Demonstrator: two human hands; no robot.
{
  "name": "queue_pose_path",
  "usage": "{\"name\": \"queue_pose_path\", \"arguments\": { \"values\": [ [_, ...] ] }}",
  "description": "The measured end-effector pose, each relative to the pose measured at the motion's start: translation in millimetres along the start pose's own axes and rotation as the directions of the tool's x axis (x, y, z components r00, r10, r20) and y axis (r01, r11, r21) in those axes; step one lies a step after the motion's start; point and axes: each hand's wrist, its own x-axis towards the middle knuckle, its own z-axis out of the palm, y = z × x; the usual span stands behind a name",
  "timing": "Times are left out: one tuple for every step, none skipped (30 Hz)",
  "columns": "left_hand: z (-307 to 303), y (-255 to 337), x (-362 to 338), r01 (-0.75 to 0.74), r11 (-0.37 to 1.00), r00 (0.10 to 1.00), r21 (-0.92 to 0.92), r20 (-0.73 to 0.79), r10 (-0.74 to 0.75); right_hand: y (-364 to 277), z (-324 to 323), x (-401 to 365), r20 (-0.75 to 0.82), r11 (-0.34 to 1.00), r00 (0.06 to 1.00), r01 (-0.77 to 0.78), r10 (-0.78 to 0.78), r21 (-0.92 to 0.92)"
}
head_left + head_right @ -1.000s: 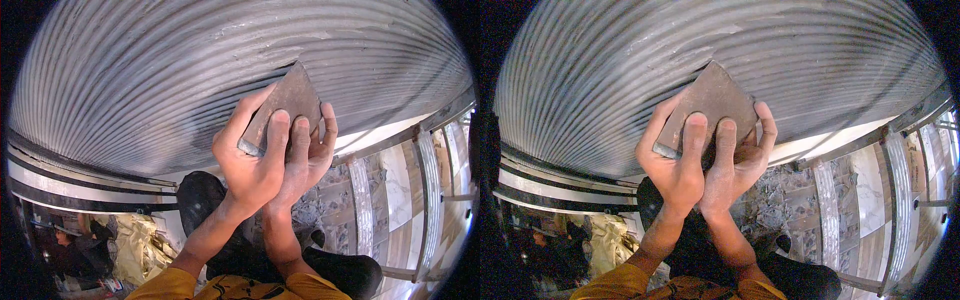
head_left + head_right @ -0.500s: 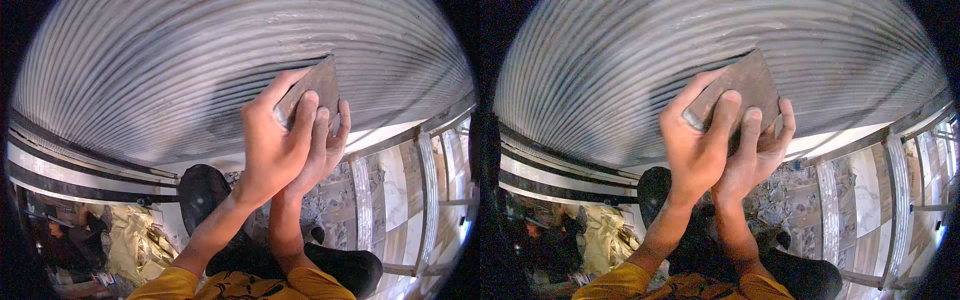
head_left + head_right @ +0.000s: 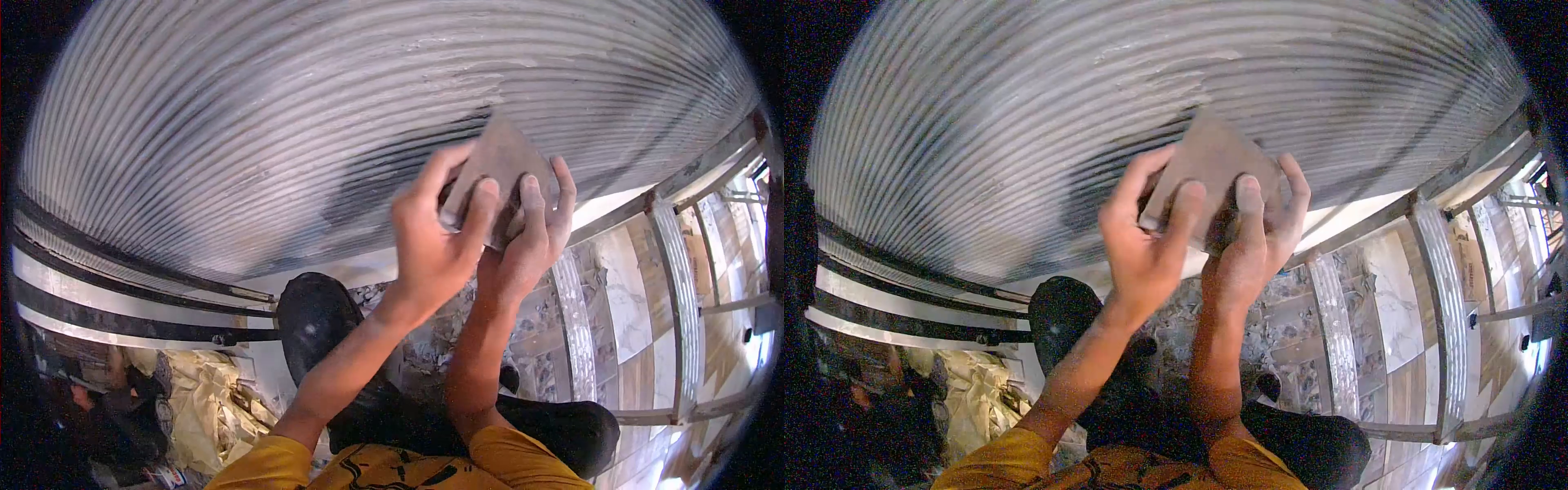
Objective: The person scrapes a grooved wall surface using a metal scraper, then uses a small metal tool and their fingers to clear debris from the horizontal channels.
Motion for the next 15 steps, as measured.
{"name": "queue_pose_path", "arguments": {
  "values": [
    [-4.9, -0.4, 0.3, 0.049, 0.997, 0.998, -0.06, 0.029, -0.047, 1.5, -3.0, 8.7, 0.033, 0.998, 0.999, 0.031, -0.03, -0.053],
    [-8.0, 2.2, 0.8, 0.052, 0.997, 0.998, -0.064, 0.023, -0.051, 1.1, -4.6, 14.3, 0.03, 0.998, 0.999, 0.029, -0.027, -0.052],
    [-10.8, 1.8, 2.6, 0.051, 0.997, 0.999, -0.051, 0.018, -0.05, 0.3, -5.8, 18.5, 0.116, 0.993, 0.991, 0.083, -0.072, -0.086],
    [-13.3, 1.1, 4.3, 0.051, 0.998, 0.999, -0.038, 0.015, -0.05, -0.4, -6.6, 20.8, 0.203, 0.984, 0.973, 0.138, -0.113, -0.114],
    [-15.9, 1.9, 5.4, 0.053, 0.998, 0.998, -0.032, 0.018, -0.053, -2.6, -5.8, 21.6, 0.199, 0.985, 0.974, 0.132, -0.108, -0.111],
    [-18.3, 3.5, 7.0, 0.118, 0.993, 0.992, -0.024, 0.035, -0.117, -6.1, -3.6, 22.4, 0.194, 0.979, 0.971, 0.163, -0.137, -0.125],
    [-18.9, 4.5, 8.7, 0.182, 0.983, 0.982, -0.016, 0.05, -0.181, -7.7, -2.3, 24.0, 0.19, 0.971, 0.967, 0.195, -0.167, -0.138],
    [-18.1, 4.9, 9.3, 0.182, 0.983, 0.982, -0.012, 0.051, -0.181, -7.4, -3.2, 25.6, 0.188, 0.972, 0.968, 0.192, -0.165, -0.135],
    [-17.3, 5.2, 9.2, 0.167, 0.986, 0.984, 0.011, 0.053, -0.167, -7.1, -4.8, 26.3, 0.161, 0.963, 0.971, 0.205, -0.177, -0.178],
    [-16.3, 5.2, 9.4, 0.152, 0.988, 0.987, 0.033, 0.055, -0.154, -6.8, -6.4, 26.7, 0.133, 0.951, 0.973, 0.216, -0.19, -0.222],
    [-13.9, 5.1, 10.2, 0.154, 0.987, 0.986, 0.037, 0.057, -0.156, -8.3, -6.6, 26.6, 0.131, 0.952, 0.974, 0.212, -0.187, -0.221],
    [-10.5, 4.8, 10.7, 0.119, 0.993, 0.992, 0.026, 0.029, -0.119, -11.7, -6.1, 25.7, 0.116, 0.968, 0.984, 0.154, -0.133, -0.197],
    [-8.1, 4.3, 10.9, 0.083, 0.996, 0.997, 0.015, 0.002, -0.083, -14.8, -5.6, 24.9, 0.101, 0.98, 0.992, 0.095, -0.078, -0.173],
    [-7.8, 3.6, 11.0, 0.086, 0.996, 0.996, 0.018, 0.006, -0.086, -17.3, -5.0, 24.8, 0.097, 0.981, 0.992, 0.092, -0.076, -0.172],
    [-8.7, 3.1, 10.9, 0.092, 0.995, 0.996, 0.028, -0.003, -0.092, -19.9, -4.5, 24.7, 0.103, 0.978, 0.994, 0.051, -0.03, -0.203]
  ]
}}
